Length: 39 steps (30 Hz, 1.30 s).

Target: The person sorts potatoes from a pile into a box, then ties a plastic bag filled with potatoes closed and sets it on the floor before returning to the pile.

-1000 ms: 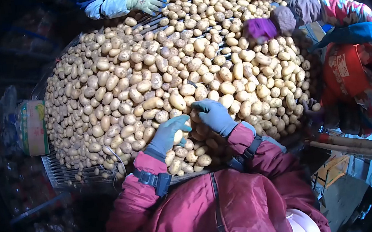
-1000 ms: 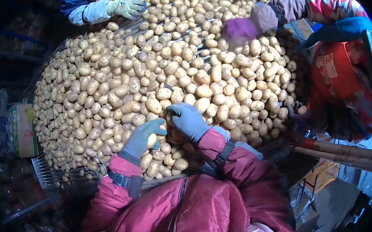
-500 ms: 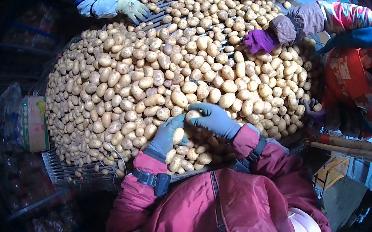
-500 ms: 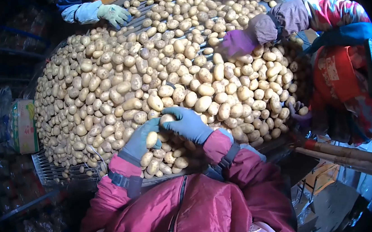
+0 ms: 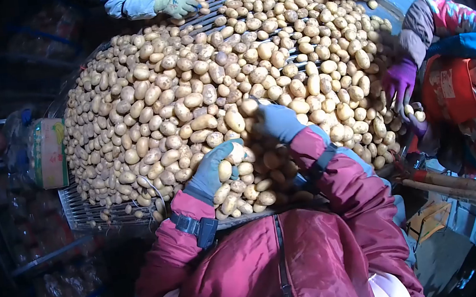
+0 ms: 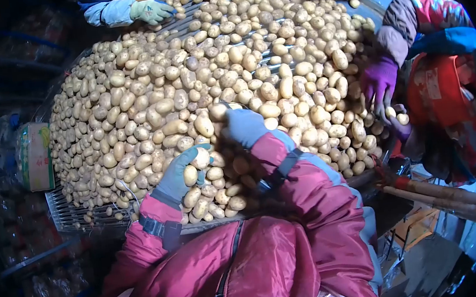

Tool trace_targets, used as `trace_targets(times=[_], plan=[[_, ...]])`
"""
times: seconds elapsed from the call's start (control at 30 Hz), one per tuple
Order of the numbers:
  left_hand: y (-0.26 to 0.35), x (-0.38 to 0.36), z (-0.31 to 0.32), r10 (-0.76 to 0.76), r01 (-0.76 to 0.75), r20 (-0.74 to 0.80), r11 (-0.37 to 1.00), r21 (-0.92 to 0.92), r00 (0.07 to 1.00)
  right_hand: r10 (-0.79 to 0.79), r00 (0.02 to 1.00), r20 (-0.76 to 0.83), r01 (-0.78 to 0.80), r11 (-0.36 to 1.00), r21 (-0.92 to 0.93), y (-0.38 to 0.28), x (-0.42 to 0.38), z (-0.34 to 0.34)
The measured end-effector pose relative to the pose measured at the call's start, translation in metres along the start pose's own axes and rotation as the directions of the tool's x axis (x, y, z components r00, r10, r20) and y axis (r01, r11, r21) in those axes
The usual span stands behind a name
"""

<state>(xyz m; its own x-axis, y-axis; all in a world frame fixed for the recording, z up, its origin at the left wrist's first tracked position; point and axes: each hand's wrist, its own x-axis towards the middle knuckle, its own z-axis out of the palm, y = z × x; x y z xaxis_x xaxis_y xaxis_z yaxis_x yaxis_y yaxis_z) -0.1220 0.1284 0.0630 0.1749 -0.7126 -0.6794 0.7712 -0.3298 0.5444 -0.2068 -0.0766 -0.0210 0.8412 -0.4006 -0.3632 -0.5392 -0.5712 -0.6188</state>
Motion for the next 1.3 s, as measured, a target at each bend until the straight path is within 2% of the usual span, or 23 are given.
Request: trace_targets(times=[0.03,0.1,0.13,0.23,0.27,0.3,0.37,0.43,0.57,0.63,0.67,0.7,0.77,0.83,0.87,0.97,1.03,1.07,1.1,1.17,1.2,1.23,1.3], plan=[[0.003,-0.001,-0.007,0.007,-0.007,-0.004,1.0,-0.004,1.0,0.007,0.99,0.144,-0.003,1.0,-0.029,0.002,-0.004,-0.006],[0.0,0.001,-0.033,0.042,-0.035,-0.081,0.995,0.092,0.996,-0.102,0.995,0.025,0.101,0.995,0.008,0.017,-0.022,0.009],[0.001,0.002,-0.042,0.033,-0.034,-0.037,0.999,-0.013,0.999,-0.126,0.992,-0.027,0.127,0.992,0.023,0.02,-0.03,0.014],[-0.001,-0.001,-0.055,0.217,-0.203,0.007,0.899,0.387,0.976,-0.192,0.972,-0.136,0.193,0.981,-0.011,0.022,-0.041,0.026],[0.002,-0.001,-0.057,0.225,-0.21,0.009,0.898,0.387,0.974,-0.015,1.0,-0.022,0.023,0.923,0.384,0.021,-0.042,0.025],[0.003,-0.002,-0.06,0.21,-0.218,0.061,0.933,0.285,0.976,0.106,0.982,0.156,-0.186,0.697,0.693,0.021,-0.044,0.025],[0.0,-0.004,-0.066,0.194,-0.212,0.114,0.962,0.17,0.974,0.14,0.965,0.222,-0.262,0.469,0.843,0.013,-0.057,0.015],[-0.003,-0.003,-0.07,0.154,-0.166,0.107,0.979,0.119,0.982,0.009,0.978,0.207,-0.207,0.087,0.974,0.015,-0.061,0.027],[0.006,-0.013,-0.057,0.102,-0.078,-0.1,0.972,0.223,0.99,0.071,0.995,0.066,-0.067,0.012,0.998,0.0,-0.083,0.029],[0.01,-0.017,-0.052,0.11,-0.088,-0.087,0.971,0.221,0.99,0.289,0.955,-0.07,0.015,0.187,0.982,-0.007,-0.097,0.026],[0.013,-0.02,-0.047,0.134,-0.114,-0.069,0.962,0.248,0.989,0.182,0.972,-0.147,0.039,0.496,0.868,-0.011,-0.103,0.028],[0.012,-0.021,-0.043,0.155,-0.137,-0.048,0.953,0.272,0.987,0.23,0.97,0.072,-0.12,0.206,0.971,-0.02,-0.112,0.032],[-0.002,-0.012,-0.033,0.285,-0.281,0.07,0.822,0.496,0.956,0.059,0.966,0.253,-0.248,-0.086,0.965,-0.032,-0.116,0.067],[-0.029,0.003,-0.024,0.323,-0.35,0.141,0.797,0.492,0.936,-0.064,0.962,0.264,-0.268,-0.378,0.886,-0.055,-0.123,0.087],[-0.033,-0.002,-0.008,0.509,-0.505,0.239,0.483,0.715,0.827,0.014,0.972,0.237,-0.205,-0.452,0.868,-0.065,-0.126,0.097],[-0.048,-0.001,0.009,0.596,-0.593,0.437,0.084,0.801,0.674,0.104,0.964,0.243,-0.157,-0.515,0.843,-0.078,-0.148,0.084],[-0.057,-0.001,0.022,0.601,-0.624,0.597,-0.198,0.756,0.532,0.202,0.976,-0.074,0.187,-0.622,0.76,-0.062,-0.143,0.112],[-0.062,0.002,0.025,0.55,-0.591,0.681,-0.37,0.717,0.483,0.29,0.939,-0.185,0.285,-0.353,0.891,-0.056,-0.153,0.114],[-0.067,-0.001,0.027,0.469,-0.628,0.717,-0.362,0.689,0.516,0.381,0.905,-0.191,0.331,-0.345,0.878,-0.054,-0.158,0.118],[-0.081,-0.002,0.033,0.392,-0.646,0.744,-0.372,0.666,0.541,0.297,0.872,-0.388,0.398,0.028,0.917,-0.025,-0.178,0.138],[-0.088,-0.002,0.036,0.382,-0.655,0.754,-0.378,0.655,0.534,0.339,0.738,-0.583,0.506,0.293,0.811,-0.025,-0.181,0.143],[-0.094,-0.002,0.04,0.361,-0.712,0.765,-0.297,0.637,0.534,0.349,0.726,-0.592,0.514,0.296,0.805,-0.023,-0.187,0.136],[-0.103,0.001,0.044,0.327,-0.772,0.787,-0.211,0.6,0.523,0.453,0.881,-0.139,0.373,-0.483,0.792,-0.002,-0.209,0.12]])
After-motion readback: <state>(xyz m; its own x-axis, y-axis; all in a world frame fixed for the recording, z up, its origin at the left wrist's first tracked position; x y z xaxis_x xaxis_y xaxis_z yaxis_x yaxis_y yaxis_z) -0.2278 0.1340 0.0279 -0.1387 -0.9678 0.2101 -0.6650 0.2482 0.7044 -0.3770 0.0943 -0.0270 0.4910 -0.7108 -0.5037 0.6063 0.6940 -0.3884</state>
